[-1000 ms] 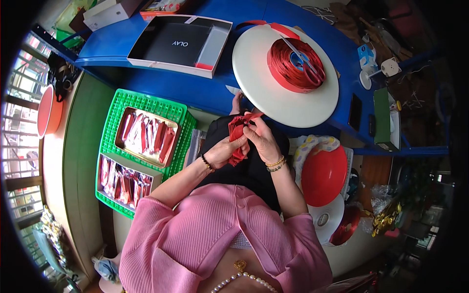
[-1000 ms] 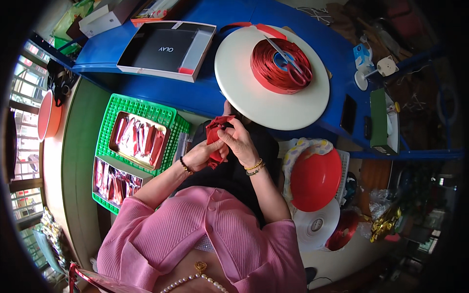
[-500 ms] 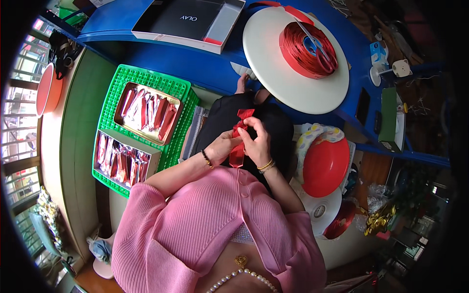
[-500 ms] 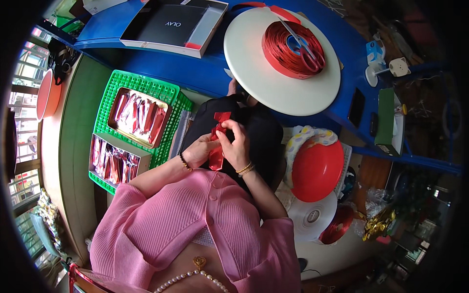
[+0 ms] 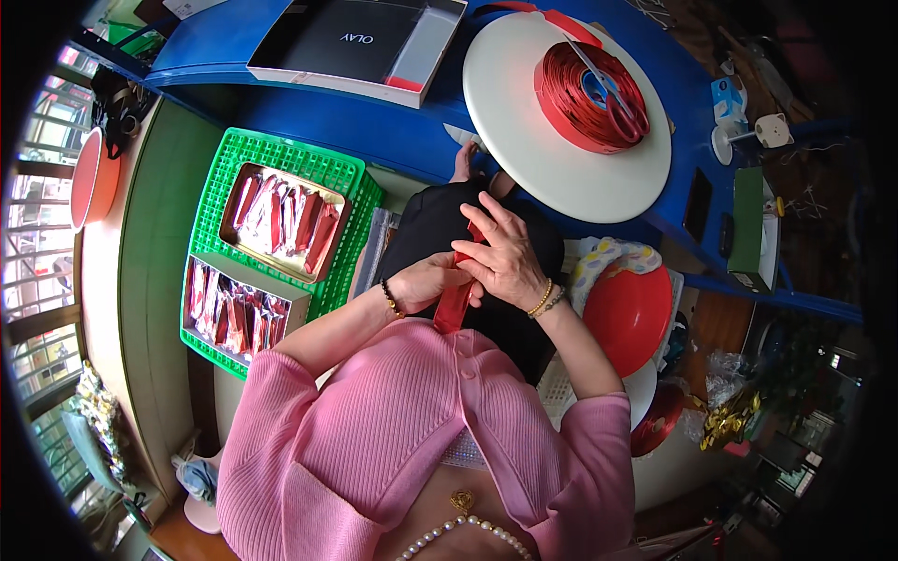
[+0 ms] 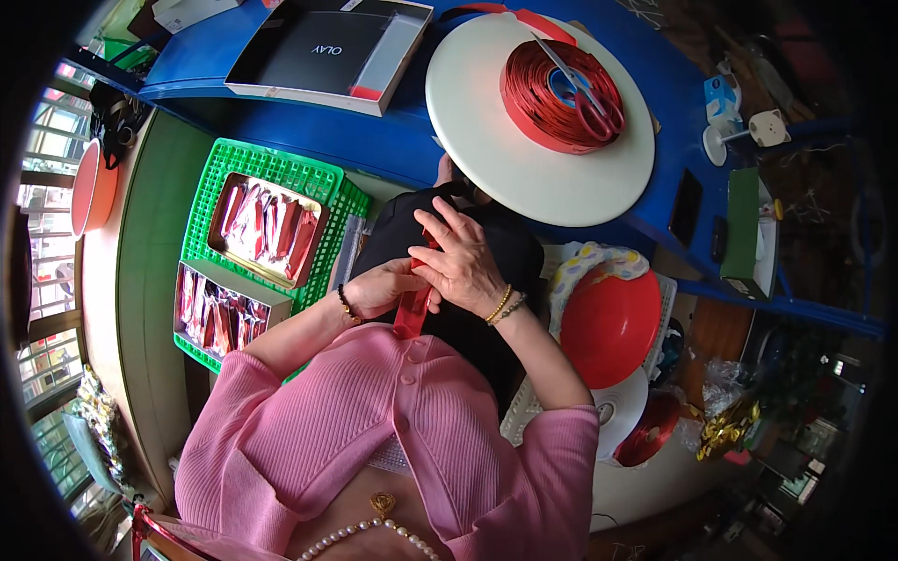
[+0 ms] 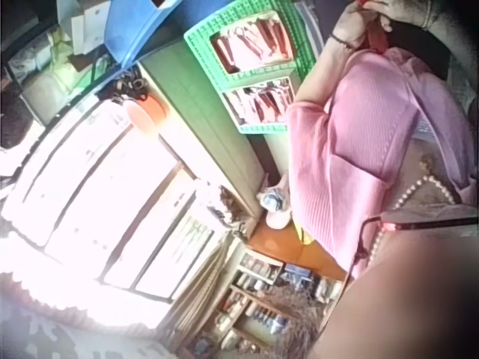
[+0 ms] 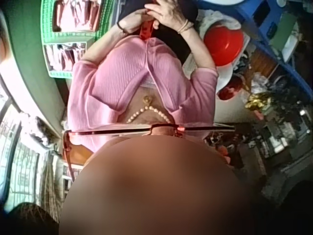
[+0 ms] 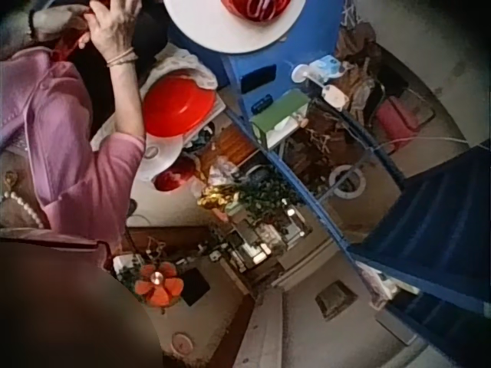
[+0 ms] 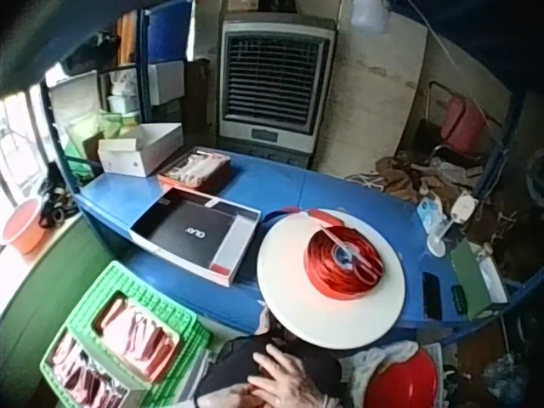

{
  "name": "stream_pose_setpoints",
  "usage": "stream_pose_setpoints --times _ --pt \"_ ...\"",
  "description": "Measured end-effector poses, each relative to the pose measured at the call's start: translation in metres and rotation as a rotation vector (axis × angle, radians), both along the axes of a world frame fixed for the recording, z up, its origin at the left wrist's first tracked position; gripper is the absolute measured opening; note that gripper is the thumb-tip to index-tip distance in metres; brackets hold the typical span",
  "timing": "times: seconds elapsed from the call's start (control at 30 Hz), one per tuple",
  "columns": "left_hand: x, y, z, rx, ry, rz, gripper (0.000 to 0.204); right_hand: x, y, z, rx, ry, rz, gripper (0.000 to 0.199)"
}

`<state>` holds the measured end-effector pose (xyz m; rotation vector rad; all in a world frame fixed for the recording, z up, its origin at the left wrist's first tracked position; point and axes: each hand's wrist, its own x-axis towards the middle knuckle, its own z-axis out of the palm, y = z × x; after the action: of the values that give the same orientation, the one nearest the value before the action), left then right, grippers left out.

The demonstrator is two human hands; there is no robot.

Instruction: The recorder is cutting red ribbon and assembling decorative bows for product packaging.

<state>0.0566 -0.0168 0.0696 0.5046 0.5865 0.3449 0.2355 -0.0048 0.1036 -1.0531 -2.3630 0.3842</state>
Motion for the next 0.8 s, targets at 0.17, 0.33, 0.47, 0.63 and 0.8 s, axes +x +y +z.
stream_pose_setpoints --times 0.17,0.33,0.47,0.63,0.8 --pt "0.004 0.010 -0.009 -0.028 0.012 0.083 0.020 -0.001 0.002 -0.002 0.075 0.116 -0.123 0.036" --pt "0.008 0.021 -0.001 -0.070 -0.023 0.173 0.013 0.002 -0.006 -0.009 0.248 0.118 -0.324 0.040" --pt "0.010 0.024 -0.007 -0.007 -0.062 0.067 0.021 0.003 0.006 -0.017 0.195 0.160 -0.347 0.024" --pt "0.011 0.029 -0.016 0.057 -0.068 0.069 0.021 0.003 0.009 -0.018 0.275 0.185 -0.322 0.019" --pt "0.008 0.041 -0.035 0.252 0.075 0.216 0.028 -0.005 0.000 -0.014 0.253 0.150 -0.245 0.018"
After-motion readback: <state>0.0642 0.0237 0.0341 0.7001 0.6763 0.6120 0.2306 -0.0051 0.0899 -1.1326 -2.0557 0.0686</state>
